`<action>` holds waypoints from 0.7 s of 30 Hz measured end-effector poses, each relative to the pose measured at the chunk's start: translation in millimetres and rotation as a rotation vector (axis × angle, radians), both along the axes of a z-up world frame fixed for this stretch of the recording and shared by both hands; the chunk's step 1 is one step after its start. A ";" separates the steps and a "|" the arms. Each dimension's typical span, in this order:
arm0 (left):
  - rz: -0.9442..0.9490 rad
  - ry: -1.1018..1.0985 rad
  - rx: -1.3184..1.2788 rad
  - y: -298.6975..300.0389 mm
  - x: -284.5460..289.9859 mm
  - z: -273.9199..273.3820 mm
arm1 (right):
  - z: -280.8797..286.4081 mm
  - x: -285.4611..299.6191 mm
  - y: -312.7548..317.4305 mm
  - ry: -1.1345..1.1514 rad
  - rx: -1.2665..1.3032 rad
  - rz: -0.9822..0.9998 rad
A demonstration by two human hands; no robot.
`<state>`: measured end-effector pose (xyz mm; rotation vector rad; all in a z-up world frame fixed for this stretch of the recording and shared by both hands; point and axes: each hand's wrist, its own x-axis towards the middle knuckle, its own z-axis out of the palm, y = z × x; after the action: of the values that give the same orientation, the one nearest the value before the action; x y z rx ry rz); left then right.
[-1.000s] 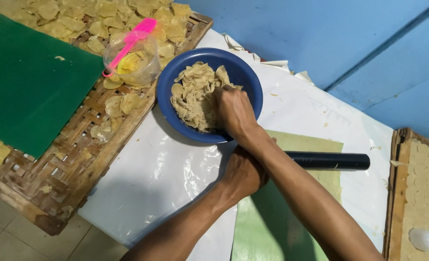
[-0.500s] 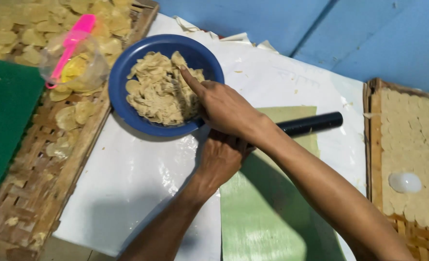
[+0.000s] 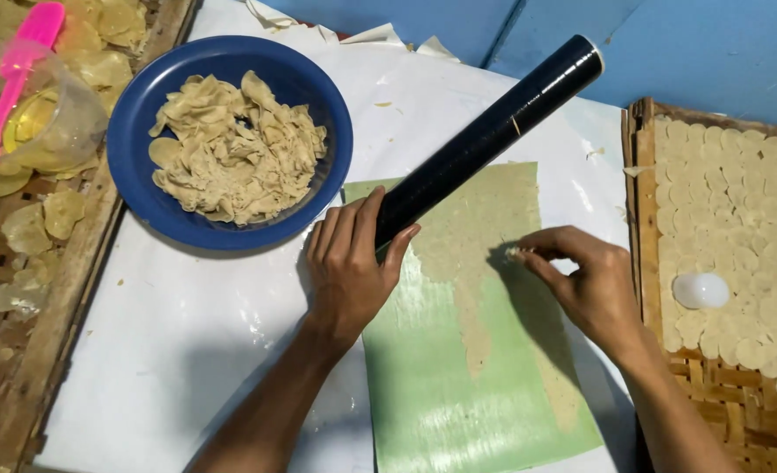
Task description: Rolling out small pieces of dough into thin crackers using a rolling pin.
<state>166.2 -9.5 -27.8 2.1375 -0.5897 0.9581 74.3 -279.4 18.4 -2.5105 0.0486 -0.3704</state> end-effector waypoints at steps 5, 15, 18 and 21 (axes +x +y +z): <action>-0.030 0.000 0.021 -3.6 -2.4 -3.4 | -1.5 -20.8 13.6 0.107 0.023 0.119; -0.060 0.000 0.037 -7.9 -1.2 -17.3 | -10.6 -29.0 38.7 0.099 -0.346 0.181; -0.063 -0.001 0.038 -10.1 -2.5 -13.1 | -15.0 -36.0 37.7 0.112 -0.415 0.235; -0.083 0.009 0.042 -11.9 -3.4 -14.7 | -22.2 -31.1 30.1 0.101 -0.396 0.215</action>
<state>162.8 -21.4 -42.5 2.1357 -0.6942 0.8968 43.2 -249.3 -3.8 -2.8864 -0.2790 -0.1766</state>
